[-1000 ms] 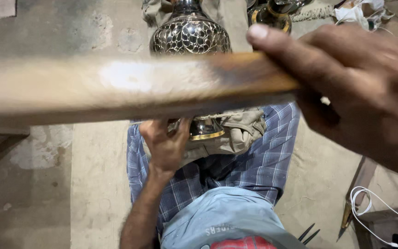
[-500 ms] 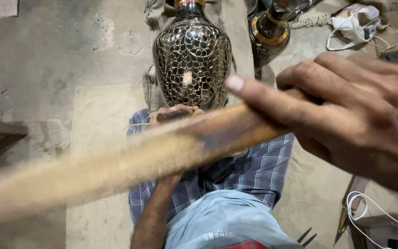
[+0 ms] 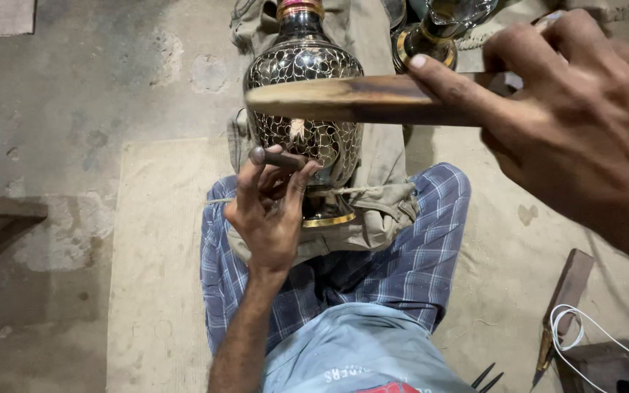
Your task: The person sits on the floor and uses a wooden mallet and a metal chisel to hammer a decorative pattern into the surface of a metal vase. They rotate the vase to work on different sections and later use the chisel to refine details near the neck.
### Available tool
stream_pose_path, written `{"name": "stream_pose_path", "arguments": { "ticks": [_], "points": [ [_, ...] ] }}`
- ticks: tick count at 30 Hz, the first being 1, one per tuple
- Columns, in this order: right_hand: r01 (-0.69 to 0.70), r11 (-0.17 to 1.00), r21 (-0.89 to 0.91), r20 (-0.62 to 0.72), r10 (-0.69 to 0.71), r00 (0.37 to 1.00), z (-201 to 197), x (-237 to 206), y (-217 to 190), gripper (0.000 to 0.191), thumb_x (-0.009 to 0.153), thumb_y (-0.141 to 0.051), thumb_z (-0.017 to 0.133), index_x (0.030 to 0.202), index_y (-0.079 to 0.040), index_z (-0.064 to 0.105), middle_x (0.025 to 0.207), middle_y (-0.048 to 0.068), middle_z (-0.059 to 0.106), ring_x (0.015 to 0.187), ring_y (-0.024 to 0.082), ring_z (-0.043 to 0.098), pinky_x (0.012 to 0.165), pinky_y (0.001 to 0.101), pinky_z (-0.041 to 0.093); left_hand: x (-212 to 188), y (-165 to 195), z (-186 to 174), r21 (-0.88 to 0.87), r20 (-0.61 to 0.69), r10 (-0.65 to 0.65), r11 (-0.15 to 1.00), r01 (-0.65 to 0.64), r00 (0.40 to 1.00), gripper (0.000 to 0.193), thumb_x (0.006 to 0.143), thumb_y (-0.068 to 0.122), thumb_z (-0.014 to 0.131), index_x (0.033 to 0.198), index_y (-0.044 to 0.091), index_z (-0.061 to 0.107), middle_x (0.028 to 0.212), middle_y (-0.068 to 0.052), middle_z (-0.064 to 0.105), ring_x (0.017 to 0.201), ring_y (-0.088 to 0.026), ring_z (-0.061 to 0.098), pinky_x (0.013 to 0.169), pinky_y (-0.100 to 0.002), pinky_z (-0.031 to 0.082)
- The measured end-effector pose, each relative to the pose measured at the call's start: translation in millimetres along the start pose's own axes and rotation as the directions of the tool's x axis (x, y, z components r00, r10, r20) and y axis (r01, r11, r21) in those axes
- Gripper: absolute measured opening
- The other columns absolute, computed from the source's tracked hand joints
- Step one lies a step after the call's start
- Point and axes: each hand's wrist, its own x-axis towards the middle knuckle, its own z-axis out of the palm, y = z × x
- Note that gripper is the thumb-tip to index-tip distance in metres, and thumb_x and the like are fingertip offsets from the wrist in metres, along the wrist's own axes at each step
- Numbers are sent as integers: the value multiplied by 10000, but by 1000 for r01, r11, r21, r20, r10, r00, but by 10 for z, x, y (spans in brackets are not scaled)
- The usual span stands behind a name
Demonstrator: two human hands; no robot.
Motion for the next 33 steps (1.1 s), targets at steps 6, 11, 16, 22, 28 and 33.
{"name": "stream_pose_path", "arguments": {
  "ticks": [6, 11, 16, 22, 28, 33],
  "points": [
    [-21, 885, 465, -49, 49, 998, -237, 129, 35, 661, 917, -86, 755, 1546, -138, 559, 1143, 141, 639, 907, 258, 624, 785, 407, 553, -92, -14, 22, -115, -18, -27, 993, 25, 999, 567, 1088, 52, 746, 1544, 204, 446, 1114, -68, 757, 996, -194, 786, 905, -319, 696],
    [184, 975, 121, -121, -169, 978, -403, 243, 6, 623, 888, -186, 769, 1479, -207, 573, 928, 48, 696, 713, 209, 628, 657, 382, 533, -169, -136, -12, 138, -31, -42, 989, 46, 999, 566, 972, 57, 806, 1435, 157, 495, 1025, -62, 774, 803, -130, 778, 719, -269, 663],
    [191, 959, 208, -109, -172, 979, -367, 301, -49, 628, 896, -177, 759, 1483, -229, 542, 918, 30, 719, 711, 156, 633, 640, 334, 551, -293, -247, -44, 217, -22, 33, 976, -28, 999, 547, 936, 87, 830, 1398, 167, 548, 943, -33, 751, 756, -135, 741, 669, -282, 633],
    [196, 960, 200, -170, -163, 972, -265, 220, 7, 616, 878, -203, 737, 1473, -219, 582, 945, 69, 728, 735, 176, 644, 657, 347, 567, -381, -380, -34, 243, 8, 22, 970, -24, 1000, 452, 929, 98, 829, 1329, 124, 620, 817, -8, 737, 519, -71, 540, 479, -256, 490],
    [217, 969, 116, -104, -205, 973, -242, 142, 27, 659, 857, -177, 798, 1468, -250, 562, 903, 50, 699, 697, 192, 611, 641, 353, 563, -366, -349, -51, 379, 39, 111, 918, -118, 993, 383, 950, 139, 816, 1267, 166, 602, 841, -35, 708, 538, -86, 546, 531, -254, 532],
    [89, 954, 285, -92, -65, 994, -201, 91, -22, 633, 852, -159, 775, 1452, -203, 577, 876, 73, 685, 669, 185, 579, 604, 355, 539, -202, -193, -36, 217, 6, 77, 973, -76, 997, 362, 979, 118, 796, 1272, 101, 585, 972, -76, 771, 814, -172, 783, 720, -282, 666]
  ]
}}
